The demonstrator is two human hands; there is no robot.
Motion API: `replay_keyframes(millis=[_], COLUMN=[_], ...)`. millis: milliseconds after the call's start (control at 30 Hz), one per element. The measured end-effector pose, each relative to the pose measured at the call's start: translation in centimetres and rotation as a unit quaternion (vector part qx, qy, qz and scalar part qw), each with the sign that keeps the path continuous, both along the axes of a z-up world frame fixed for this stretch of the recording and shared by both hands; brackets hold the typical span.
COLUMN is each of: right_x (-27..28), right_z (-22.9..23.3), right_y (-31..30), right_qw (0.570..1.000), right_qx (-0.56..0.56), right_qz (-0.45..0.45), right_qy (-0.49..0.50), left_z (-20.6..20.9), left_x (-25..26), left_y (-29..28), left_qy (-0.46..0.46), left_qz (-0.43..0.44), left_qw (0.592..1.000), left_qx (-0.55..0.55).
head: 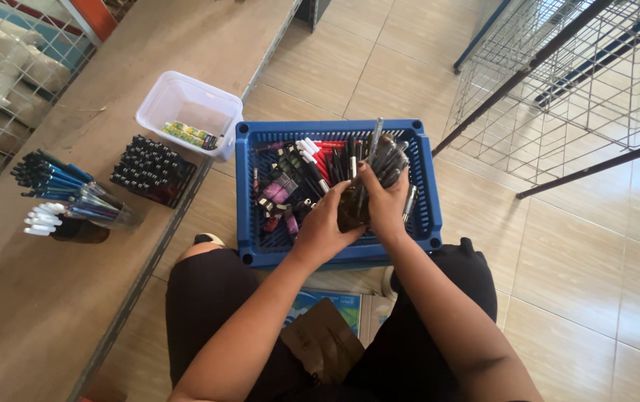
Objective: The person sits on the floor and sorts pens from a blue crate into glass jars on a nearby table. They repeatedly pick up pens, group them by color or type, and place them into the jars.
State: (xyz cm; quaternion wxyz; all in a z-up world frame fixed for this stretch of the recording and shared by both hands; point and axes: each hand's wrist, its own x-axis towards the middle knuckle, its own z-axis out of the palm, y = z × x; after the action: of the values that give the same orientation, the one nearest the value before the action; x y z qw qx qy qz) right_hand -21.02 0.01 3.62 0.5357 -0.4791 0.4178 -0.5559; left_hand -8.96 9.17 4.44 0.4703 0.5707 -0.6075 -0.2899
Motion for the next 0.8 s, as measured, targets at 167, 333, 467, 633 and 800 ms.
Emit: replay_keyframes(millis=[167,333,467,633,800], right_x=[0.0,0.0,0.4,1.3,1.7], right_z=[0.7,0.9,0.5,0.2,0.9], right_y=[0.0,0.0,0.3,1.1,1.6], right_qw=[0.999,0.998,0.998,0.992,0.987], right_qx=[-0.026,-0.060,-0.057,-0.097,-0.118], right_qz=[-0.002,-0.009,0.026,0.074,0.089], right_qy=[-0.021,0.024,0.031,0.013,0.058], left_z=[0.0,-0.1,-0.1,-0.3,-0.3], left_x=[0.0,-0.1,0.1,0.5,0.5], left_y=[0.0,0.0,-0.1,-0.3,-0.4], left_qy=[-0.015,-0.004,0.030,0.073,0.061], left_qz=[0.001,0.003,0.031,0.059,0.070], left_qw=[1.000,1.000,0.999,0.996,0.995], left_qx=[-0.004,0.017,0.012,-0.003,0.030])
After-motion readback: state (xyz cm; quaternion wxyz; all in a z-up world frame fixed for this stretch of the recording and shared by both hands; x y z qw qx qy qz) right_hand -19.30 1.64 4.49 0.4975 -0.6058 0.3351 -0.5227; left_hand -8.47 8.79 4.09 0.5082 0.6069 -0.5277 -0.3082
